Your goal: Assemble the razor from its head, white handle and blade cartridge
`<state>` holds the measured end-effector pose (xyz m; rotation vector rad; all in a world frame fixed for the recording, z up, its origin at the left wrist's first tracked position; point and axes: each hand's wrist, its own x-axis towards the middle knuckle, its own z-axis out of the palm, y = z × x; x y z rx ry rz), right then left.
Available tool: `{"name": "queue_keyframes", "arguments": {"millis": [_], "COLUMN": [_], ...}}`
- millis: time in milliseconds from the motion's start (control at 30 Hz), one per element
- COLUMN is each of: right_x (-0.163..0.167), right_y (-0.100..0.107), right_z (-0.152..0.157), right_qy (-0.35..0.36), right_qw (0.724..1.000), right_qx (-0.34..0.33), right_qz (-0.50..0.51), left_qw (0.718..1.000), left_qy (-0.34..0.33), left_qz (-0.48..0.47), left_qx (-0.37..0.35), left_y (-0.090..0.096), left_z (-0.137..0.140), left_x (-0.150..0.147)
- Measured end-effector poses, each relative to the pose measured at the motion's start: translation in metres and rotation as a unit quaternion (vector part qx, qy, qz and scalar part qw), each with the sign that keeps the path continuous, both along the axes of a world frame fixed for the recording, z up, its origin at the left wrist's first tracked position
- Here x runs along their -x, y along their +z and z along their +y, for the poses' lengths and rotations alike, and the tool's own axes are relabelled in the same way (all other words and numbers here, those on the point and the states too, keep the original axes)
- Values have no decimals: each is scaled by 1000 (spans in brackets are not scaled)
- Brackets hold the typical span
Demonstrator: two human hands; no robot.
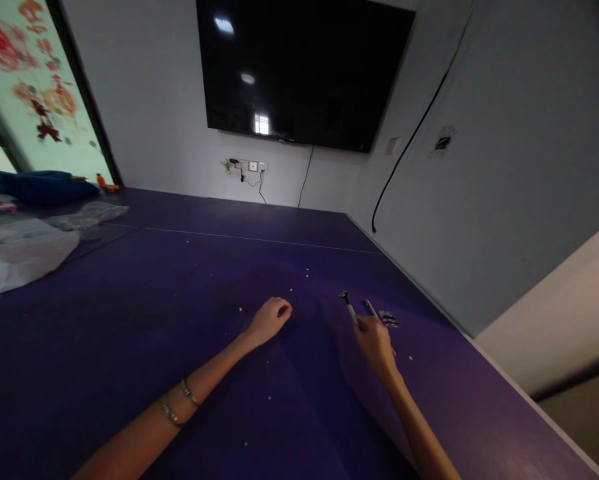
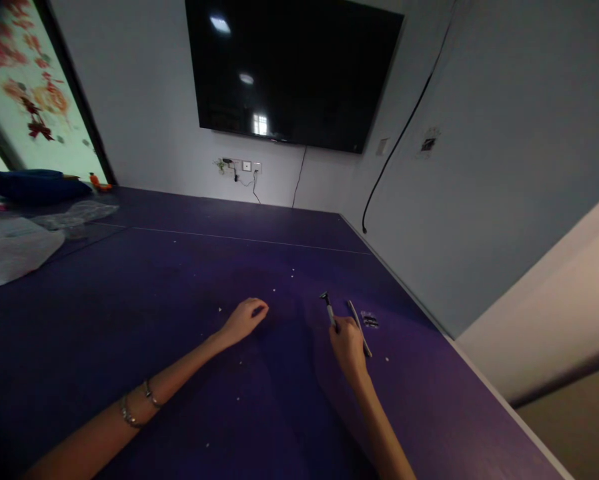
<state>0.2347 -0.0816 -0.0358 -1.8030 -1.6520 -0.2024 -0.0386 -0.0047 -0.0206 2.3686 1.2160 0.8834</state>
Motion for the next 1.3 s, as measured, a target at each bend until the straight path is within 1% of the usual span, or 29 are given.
{"name": "queue_keyframes", "arguments": {"millis": [67, 100, 167, 267, 333, 433, 533, 733, 800, 867, 1000, 1067, 1167, 1300], "right_x": [20, 29, 46, 67, 77, 89, 97, 105, 102, 92, 59, 41, 17, -6], "right_y": [8, 10, 13, 11, 9, 6, 7, 13, 12, 8, -5, -10, -14, -21], "right_z": [-4, -6, -9, -14, -17, -21, -25, -31, -34, -39, -52, -61, -75, -90], "right_qy": [19, 30, 57, 97, 113, 130, 150, 180, 181, 167, 115, 88, 66, 46], "right_qw": [1000, 999, 998, 995, 993, 990, 987, 983, 983, 986, 992, 994, 994, 993], "right_qx": [-3, -4, -13, -36, -45, -54, -56, -18, -15, -24, -36, -25, 6, 28], "right_qz": [7, 12, 16, 12, 4, -11, -22, -26, -12, 6, 43, 63, 84, 101], "left_qw": [997, 995, 994, 987, 985, 988, 989, 980, 974, 969, 955, 949, 942, 938], "left_qy": [-26, -26, -12, 4, 7, 19, 39, 32, 38, 44, 76, 89, 93, 94], "left_qz": [-14, -15, -9, -14, -22, -18, 20, 121, 170, 196, 241, 262, 284, 297], "left_qx": [69, 92, 112, 159, 172, 153, 140, 152, 147, 146, 152, 152, 151, 151], "left_y": [2, 3, 3, 4, 5, 8, 9, 9, 11, 13, 17, 18, 18, 16], "left_z": [-5, -6, -7, -7, -7, -8, -7, 5, 14, 26, 52, 61, 68, 70], "left_x": [-27, -38, -56, -72, -75, -75, -72, -63, -56, -45, -20, -10, -2, -2]}}
